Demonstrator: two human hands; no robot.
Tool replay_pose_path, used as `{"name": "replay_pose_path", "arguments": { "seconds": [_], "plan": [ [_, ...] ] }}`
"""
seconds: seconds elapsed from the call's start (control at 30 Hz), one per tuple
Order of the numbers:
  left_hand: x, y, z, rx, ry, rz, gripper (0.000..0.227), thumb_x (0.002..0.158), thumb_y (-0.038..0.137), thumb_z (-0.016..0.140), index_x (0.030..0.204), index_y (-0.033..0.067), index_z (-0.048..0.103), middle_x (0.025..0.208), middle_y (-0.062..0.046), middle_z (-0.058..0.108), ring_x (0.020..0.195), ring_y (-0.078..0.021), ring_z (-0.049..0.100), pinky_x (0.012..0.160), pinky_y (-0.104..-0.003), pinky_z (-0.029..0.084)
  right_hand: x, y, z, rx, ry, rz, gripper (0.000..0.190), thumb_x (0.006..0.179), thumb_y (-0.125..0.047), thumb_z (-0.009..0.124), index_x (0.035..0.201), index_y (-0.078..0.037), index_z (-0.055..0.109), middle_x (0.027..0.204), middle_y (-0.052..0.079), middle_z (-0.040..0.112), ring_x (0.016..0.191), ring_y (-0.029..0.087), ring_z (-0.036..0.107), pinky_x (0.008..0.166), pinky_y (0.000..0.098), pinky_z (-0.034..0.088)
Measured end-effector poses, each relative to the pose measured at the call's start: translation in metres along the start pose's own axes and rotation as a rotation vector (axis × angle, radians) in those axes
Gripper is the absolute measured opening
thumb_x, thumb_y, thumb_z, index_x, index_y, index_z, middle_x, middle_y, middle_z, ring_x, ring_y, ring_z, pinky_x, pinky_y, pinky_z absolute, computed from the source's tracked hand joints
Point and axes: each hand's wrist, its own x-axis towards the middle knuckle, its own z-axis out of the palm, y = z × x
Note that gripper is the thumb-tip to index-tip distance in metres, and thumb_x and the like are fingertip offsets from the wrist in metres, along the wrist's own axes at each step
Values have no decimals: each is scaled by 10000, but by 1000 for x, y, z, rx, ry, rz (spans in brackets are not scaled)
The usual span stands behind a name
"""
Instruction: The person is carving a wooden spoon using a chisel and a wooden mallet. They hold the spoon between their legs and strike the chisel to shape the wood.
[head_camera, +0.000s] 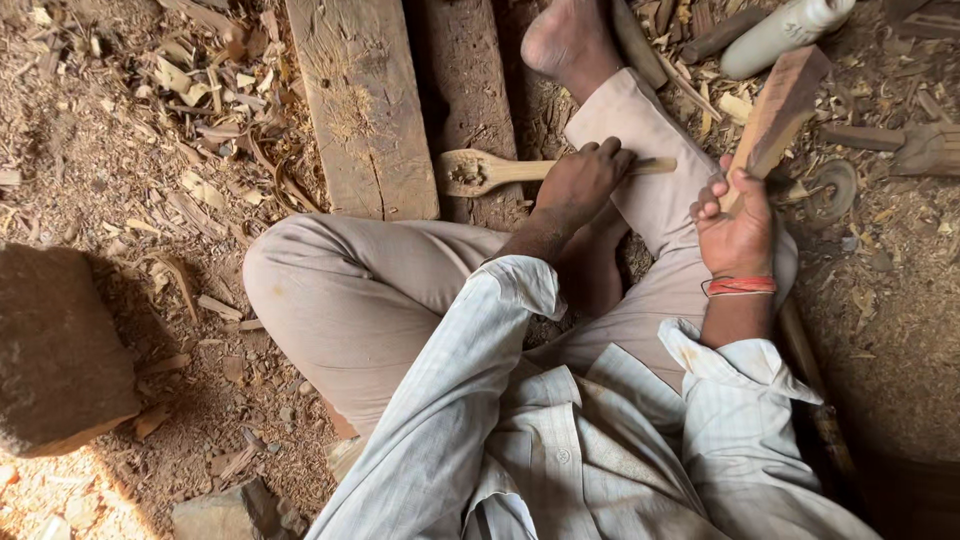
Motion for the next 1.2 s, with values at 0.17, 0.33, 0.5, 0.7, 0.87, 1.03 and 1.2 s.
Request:
{"name": "replay_pose_path", "arguments": {
  "seconds": [0.17, 0.33, 0.5, 0.7, 0.87, 1.03, 1.2],
  "plan": [
    [-4, -3, -4, -25, -19, -66, 252, 1007, 207, 543, 1221, 123, 646, 1024, -88, 600, 866, -236, 675, 649, -363, 589, -4, 0, 15, -3, 5, 23, 335, 1004, -248, 691, 1266, -57, 608, 905, 0, 563, 749, 133, 518, 725, 287, 456],
    [-6, -5, 3, 57, -10, -35, 269, 950, 169, 581, 1205, 131, 653, 1096, -63, 622, 947, -241, 687, 729, -368, 595, -9, -5, -3, 62, 28, -17, 321, 1008, -243, 702, 1258, -64, 611, 896, 11, 569, 743, 141, 525, 717, 288, 456],
    [-12, -2, -17, 5, 55, -97, 295, 992, 176, 569, 1271, 100, 624, 1137, -126, 615, 919, -290, 693, 721, -409, 591, 0, 1, -12, 80, 70, -37, 316, 982, -253, 697, 1239, -89, 613, 872, 5, 580, 717, 144, 542, 690, 299, 471],
    [-62, -4, -57, -269, 148, -319, 408, 965, 270, 628, 1310, 63, 567, 1149, -196, 604, 953, -371, 679, 747, -473, 565, 1, 8, -10, -59, 27, -36, 313, 997, -243, 676, 1254, -80, 601, 893, 16, 580, 731, 148, 550, 704, 291, 483],
    [-76, -1, -63, -180, 180, -161, 390, 953, 105, 580, 1342, 100, 583, 1157, -100, 645, 1119, -333, 659, 926, -456, 544, 3, 15, 7, -152, 24, -64, 341, 997, -204, 673, 1279, -31, 590, 940, 16, 589, 828, 119, 576, 692, 278, 494],
    [-63, 7, -57, -335, 222, -136, 351, 931, 163, 585, 1270, 81, 616, 1104, -152, 651, 1073, -322, 619, 921, -477, 490, -11, 18, 30, -283, 40, -130, 382, 994, -187, 663, 1303, 23, 584, 945, 43, 573, 869, 126, 587, 679, 281, 503],
    [-39, -17, -55, -362, 165, -224, 341, 976, 312, 529, 986, 77, 775, 965, -162, 668, 953, -309, 606, 855, -491, 477, -37, 23, 53, -400, 51, -202, 413, 997, -163, 622, 1335, 54, 524, 958, 55, 573, 862, 138, 589, 674, 292, 519]
  ]
}}
